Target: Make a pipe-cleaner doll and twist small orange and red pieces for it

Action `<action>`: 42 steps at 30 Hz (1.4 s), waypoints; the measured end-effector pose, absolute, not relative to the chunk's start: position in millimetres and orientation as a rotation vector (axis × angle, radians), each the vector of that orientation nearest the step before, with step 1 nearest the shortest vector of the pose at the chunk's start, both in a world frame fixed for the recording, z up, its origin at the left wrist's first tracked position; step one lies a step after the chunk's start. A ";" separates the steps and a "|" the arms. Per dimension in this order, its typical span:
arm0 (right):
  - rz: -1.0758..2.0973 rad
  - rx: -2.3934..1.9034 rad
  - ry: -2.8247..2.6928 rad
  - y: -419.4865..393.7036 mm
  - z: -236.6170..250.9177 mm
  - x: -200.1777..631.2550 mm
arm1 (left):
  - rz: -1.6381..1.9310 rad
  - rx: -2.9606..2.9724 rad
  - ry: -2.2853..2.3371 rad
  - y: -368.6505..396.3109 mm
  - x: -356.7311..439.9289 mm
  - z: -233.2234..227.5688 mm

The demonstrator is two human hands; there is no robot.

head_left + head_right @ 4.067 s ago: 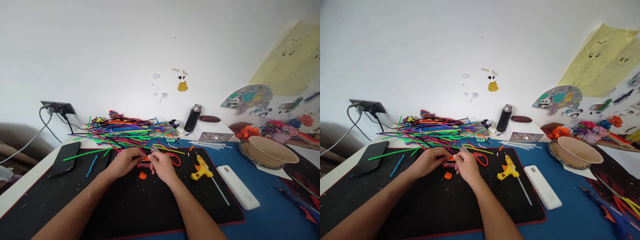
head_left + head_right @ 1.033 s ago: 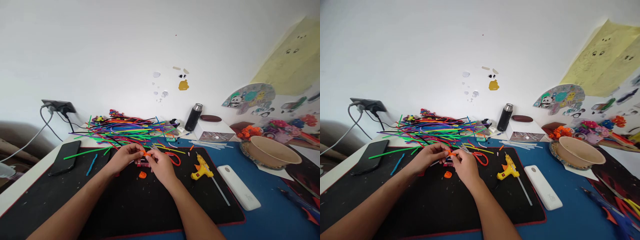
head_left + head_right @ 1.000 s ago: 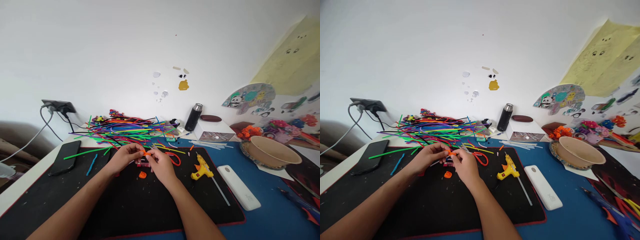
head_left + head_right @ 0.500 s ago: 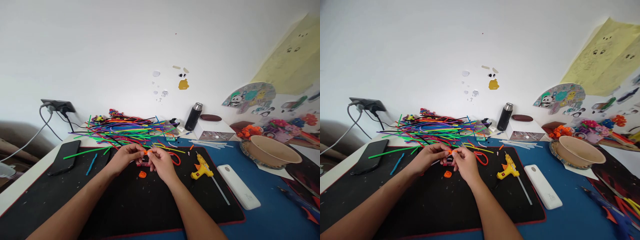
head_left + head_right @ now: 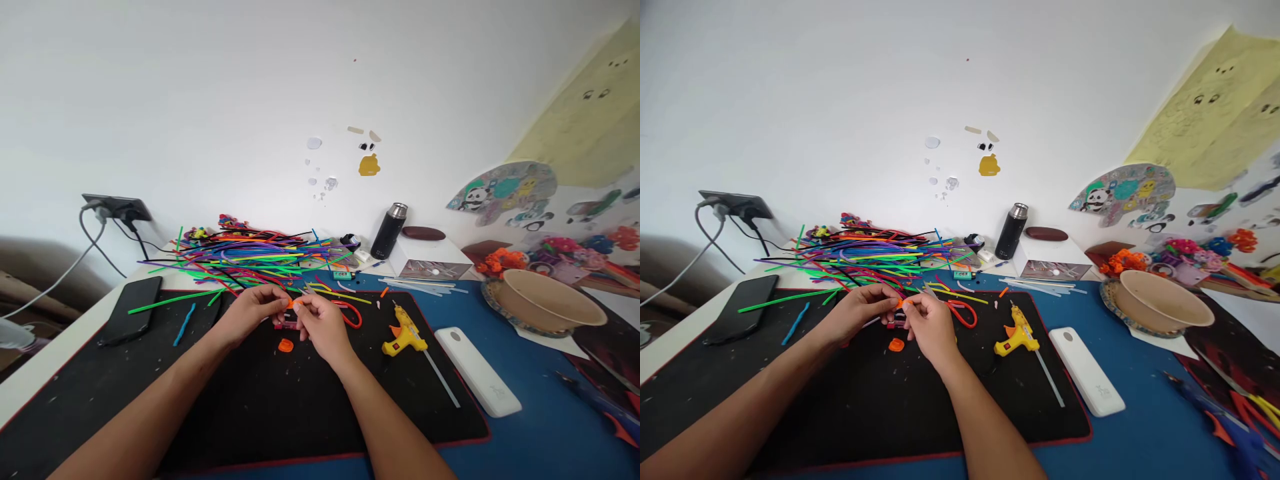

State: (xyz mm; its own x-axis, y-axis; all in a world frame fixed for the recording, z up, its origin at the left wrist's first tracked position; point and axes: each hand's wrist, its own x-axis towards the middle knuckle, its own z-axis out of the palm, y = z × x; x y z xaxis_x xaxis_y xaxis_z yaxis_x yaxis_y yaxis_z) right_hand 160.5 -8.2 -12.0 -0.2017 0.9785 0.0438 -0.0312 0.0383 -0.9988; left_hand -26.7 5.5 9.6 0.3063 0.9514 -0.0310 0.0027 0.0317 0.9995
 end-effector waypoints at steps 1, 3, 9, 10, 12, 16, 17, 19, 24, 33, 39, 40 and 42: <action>1.349 -1.053 -1.345 -8.0 -12.1 160.3 | 0.956 1.328 1.001 5.5 -26.4 10.0; 1.378 -1.046 -1.311 -8.0 -11.6 159.9 | 0.960 1.350 1.022 5.1 -25.1 11.5; 1.448 -1.024 -1.209 -9.4 -10.2 158.2 | 0.971 1.370 1.070 2.7 -20.6 15.2; 1.445 -1.025 -1.202 -9.5 -10.2 158.1 | 0.966 1.366 1.069 2.4 -20.2 15.1; 1.430 -1.022 -1.195 -9.3 -10.5 158.3 | 0.958 1.348 1.059 2.4 -19.5 14.4; 1.395 -1.026 -1.249 -8.7 -11.0 160.1 | 0.987 1.281 1.032 3.3 -19.0 13.8; 1.376 -1.034 -1.277 -8.7 -11.0 160.7 | 1.000 1.266 1.026 3.6 -19.2 14.0; 1.331 -1.055 -1.335 -8.8 -10.5 161.9 | 1.007 1.263 1.019 4.2 -20.4 14.7; 1.283 -1.082 -1.415 -9.7 -7.4 164.0 | 0.935 1.404 1.035 5.1 -26.4 16.6; 1.198 -1.176 -1.598 -12.5 -1.8 167.1 | 0.810 1.656 1.096 2.4 -34.9 22.0; 1.140 -1.226 -1.696 -11.8 -4.9 168.2 | 0.733 1.917 1.178 -0.2 -37.1 28.8; 1.134 -1.232 -1.704 -11.8 -5.7 168.1 | 0.726 1.950 1.184 -0.6 -37.2 29.9; 1.129 -1.234 -1.717 -11.9 -6.9 167.8 | 0.723 1.999 1.185 -0.9 -37.5 31.9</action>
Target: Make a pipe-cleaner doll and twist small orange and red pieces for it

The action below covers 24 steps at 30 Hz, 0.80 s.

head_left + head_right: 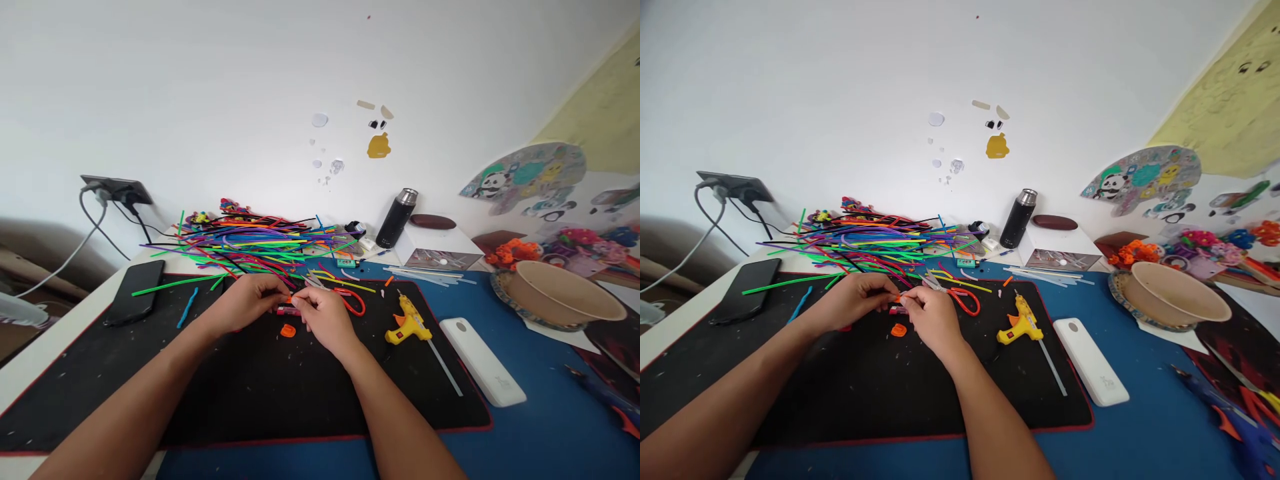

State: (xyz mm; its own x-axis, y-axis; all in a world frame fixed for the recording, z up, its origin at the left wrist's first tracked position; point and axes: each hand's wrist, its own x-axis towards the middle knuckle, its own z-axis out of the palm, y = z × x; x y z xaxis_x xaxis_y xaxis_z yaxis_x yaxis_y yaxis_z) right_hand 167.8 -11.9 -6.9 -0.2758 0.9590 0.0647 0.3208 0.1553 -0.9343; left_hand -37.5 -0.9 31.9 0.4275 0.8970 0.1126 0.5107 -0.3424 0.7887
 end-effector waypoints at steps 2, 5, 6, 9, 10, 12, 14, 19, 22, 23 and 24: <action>1.135 -1.230 -1.720 -12.1 -7.8 167.5 | 0.726 2.029 1.176 -0.5 -38.1 33.1; 1.120 -1.244 -1.739 -12.5 -8.1 167.2 | 0.708 2.119 1.181 1.0 -38.9 32.9; 1.104 -1.254 -1.756 -12.6 -8.0 167.0 | 0.696 2.171 1.185 1.6 -39.1 32.2; 1.022 -1.279 -1.828 -12.8 -7.6 166.3 | 0.661 2.335 1.164 3.1 -39.5 27.8; 0.985 -1.281 -1.854 -12.9 -7.5 166.0 | 0.653 2.379 1.147 3.2 -39.7 26.0; 0.908 -1.281 -1.906 -13.1 -7.2 165.3 | 0.637 2.442 1.111 3.2 -40.0 22.9; 0.858 -1.282 -1.944 -13.4 -7.0 164.9 | 0.617 2.466 1.090 2.7 -40.1 21.4; 0.937 -1.261 -1.893 -13.5 -7.3 165.4 | 0.654 2.327 1.149 1.9 -37.4 25.9; 1.045 -1.239 -1.812 -13.5 -8.6 165.4 | 0.702 2.106 1.244 1.7 -35.7 28.5; 1.067 -1.235 -1.794 -13.6 -9.0 165.3 | 0.712 2.058 1.248 1.7 -35.5 28.6; 1.078 -1.236 -1.788 -13.8 -9.1 165.1 | 0.718 2.038 1.240 1.9 -35.8 28.5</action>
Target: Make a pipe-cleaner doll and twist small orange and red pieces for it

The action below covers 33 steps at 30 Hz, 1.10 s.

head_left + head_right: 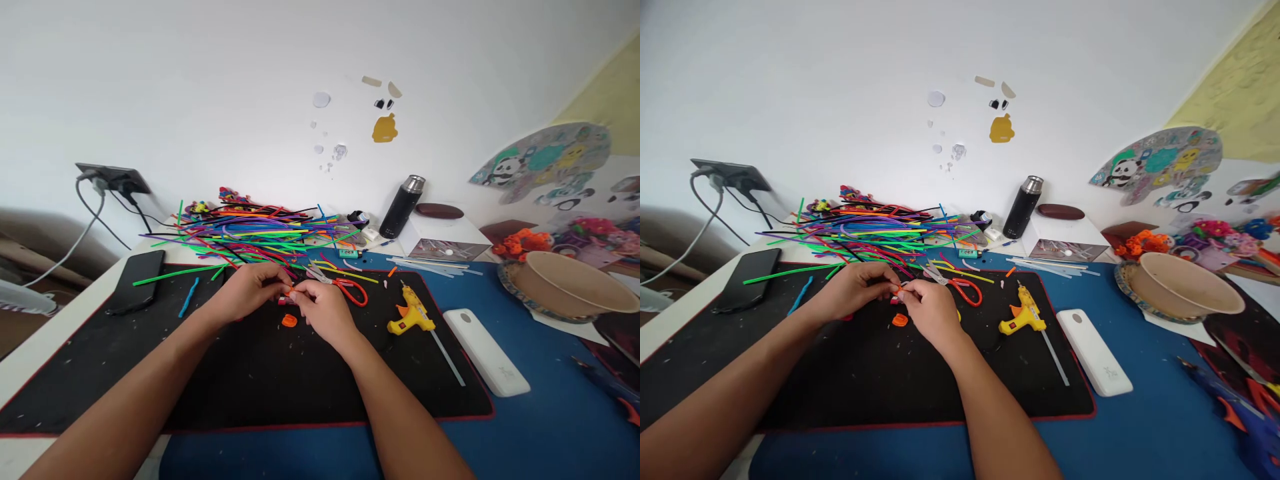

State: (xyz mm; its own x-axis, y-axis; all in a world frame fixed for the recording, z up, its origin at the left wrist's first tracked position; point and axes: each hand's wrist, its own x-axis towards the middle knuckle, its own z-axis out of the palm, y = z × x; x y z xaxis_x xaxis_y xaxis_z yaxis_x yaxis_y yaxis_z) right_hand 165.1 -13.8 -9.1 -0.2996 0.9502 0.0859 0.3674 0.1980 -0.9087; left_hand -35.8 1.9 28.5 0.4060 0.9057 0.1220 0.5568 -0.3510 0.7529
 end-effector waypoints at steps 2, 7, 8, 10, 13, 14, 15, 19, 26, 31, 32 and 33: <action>1.074 -1.250 -1.805 -14.2 -8.4 165.0 | 0.710 2.073 1.205 2.8 -37.0 27.6; 0.959 -1.285 -1.952 -14.9 -5.8 163.9 | 0.577 2.306 1.106 5.3 -40.6 27.4; 0.925 -1.290 -1.990 -14.9 -6.4 163.2 | 0.535 2.330 1.095 5.3 -40.9 27.7; 0.874 -1.292 -2.061 -14.7 -9.0 161.7 | 0.463 2.338 1.085 4.9 -41.1 28.0; 0.861 -1.289 -2.099 -14.1 -13.8 159.7 | 0.413 2.290 1.089 4.5 -41.0 27.1; 0.866 -1.288 -2.089 -13.9 -14.8 159.4 | 0.412 2.270 1.106 4.6 -41.0 26.3; 0.869 -1.290 -2.071 -13.8 -15.1 159.4 | 0.415 2.253 1.129 4.8 -41.0 25.4; 0.875 -1.316 -2.028 -13.7 -10.4 161.0 | 0.447 2.278 1.177 5.8 -40.8 23.4; 1.080 -1.322 -2.050 -17.2 -2.7 163.5 | 0.371 2.285 1.074 3.8 -44.7 31.9; 1.293 -1.239 -1.839 -16.6 -4.8 163.8 | 0.565 1.854 1.142 3.9 -42.1 31.2; 1.334 -1.209 -1.755 -16.0 -4.9 163.6 | 0.672 1.731 1.120 4.4 -40.5 30.0; 1.368 -1.174 -1.666 -15.2 -4.8 163.3 | 0.778 1.611 1.079 4.9 -38.6 28.7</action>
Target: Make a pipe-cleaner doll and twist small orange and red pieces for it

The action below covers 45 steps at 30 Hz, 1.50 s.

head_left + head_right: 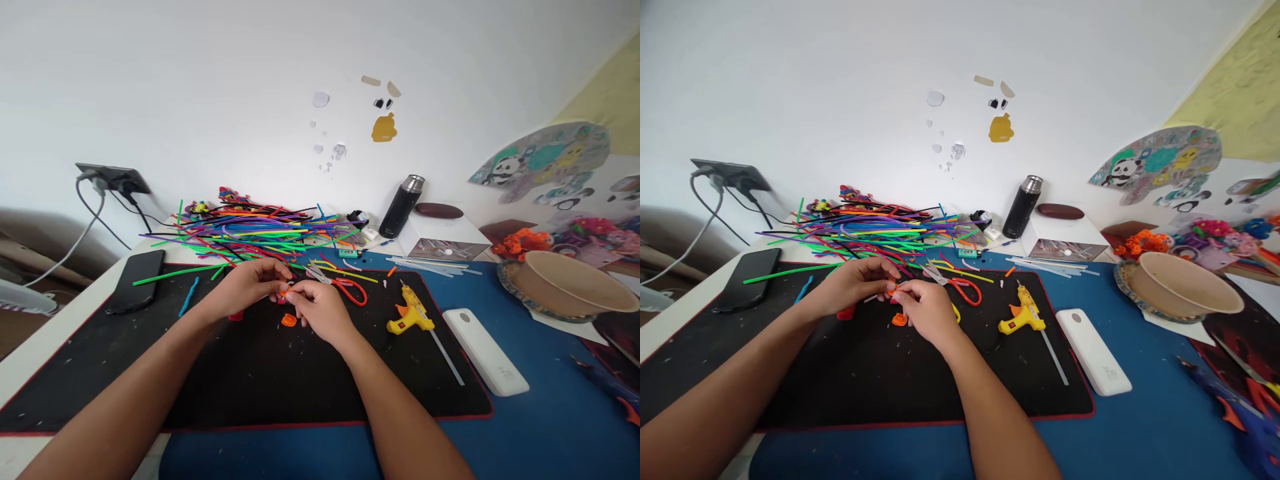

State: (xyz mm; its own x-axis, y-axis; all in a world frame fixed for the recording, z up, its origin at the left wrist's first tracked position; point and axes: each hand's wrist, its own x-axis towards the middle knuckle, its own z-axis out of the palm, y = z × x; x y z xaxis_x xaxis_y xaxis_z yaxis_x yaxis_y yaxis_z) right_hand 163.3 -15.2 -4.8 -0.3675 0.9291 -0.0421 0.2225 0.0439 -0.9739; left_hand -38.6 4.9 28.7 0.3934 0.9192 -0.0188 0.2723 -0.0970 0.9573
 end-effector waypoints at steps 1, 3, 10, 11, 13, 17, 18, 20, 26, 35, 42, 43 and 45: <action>1.391 -1.139 -1.583 -14.4 -4.7 163.1 | 0.863 1.501 1.036 5.3 -36.7 27.3; 1.408 -1.087 -1.456 -12.5 -4.6 162.9 | 0.968 1.325 0.966 5.7 -33.1 24.5; 1.397 -1.059 -1.345 -10.4 -5.4 162.1 | 1.021 1.111 0.982 5.8 -25.2 16.1; 1.402 -1.056 -1.344 -10.7 -5.6 161.4 | 1.028 1.098 0.983 5.9 -24.6 15.2; 1.412 -1.049 -1.343 -11.2 -6.1 160.2 | 1.038 1.070 0.977 5.9 -23.6 13.3; 1.441 -1.039 -1.362 -11.6 -5.3 159.9 | 1.051 0.969 0.924 4.7 -22.0 9.6; 1.454 -1.030 -1.372 -11.7 -4.4 160.3 | 1.048 0.941 0.900 4.3 -21.7 9.1; 1.486 -1.008 -1.385 -12.2 -2.1 161.1 | 1.038 0.899 0.853 3.5 -21.4 9.2; 1.579 -0.971 -1.354 -13.7 0.3 162.2 | 1.012 0.926 0.820 2.3 -22.4 13.0; 1.688 -0.894 -1.317 -15.1 -0.4 162.4 | 0.987 0.948 0.711 1.2 -26.3 10.2; 1.706 -0.898 -1.319 -14.8 -2.1 162.3 | 0.958 0.939 0.715 -0.4 -25.8 14.4; 1.702 -0.907 -1.317 -14.6 -2.2 162.2 | 0.958 0.937 0.723 -0.4 -25.5 14.7; 1.696 -0.923 -1.310 -14.8 -1.3 162.1 | 0.963 0.937 0.747 -0.3 -25.0 14.8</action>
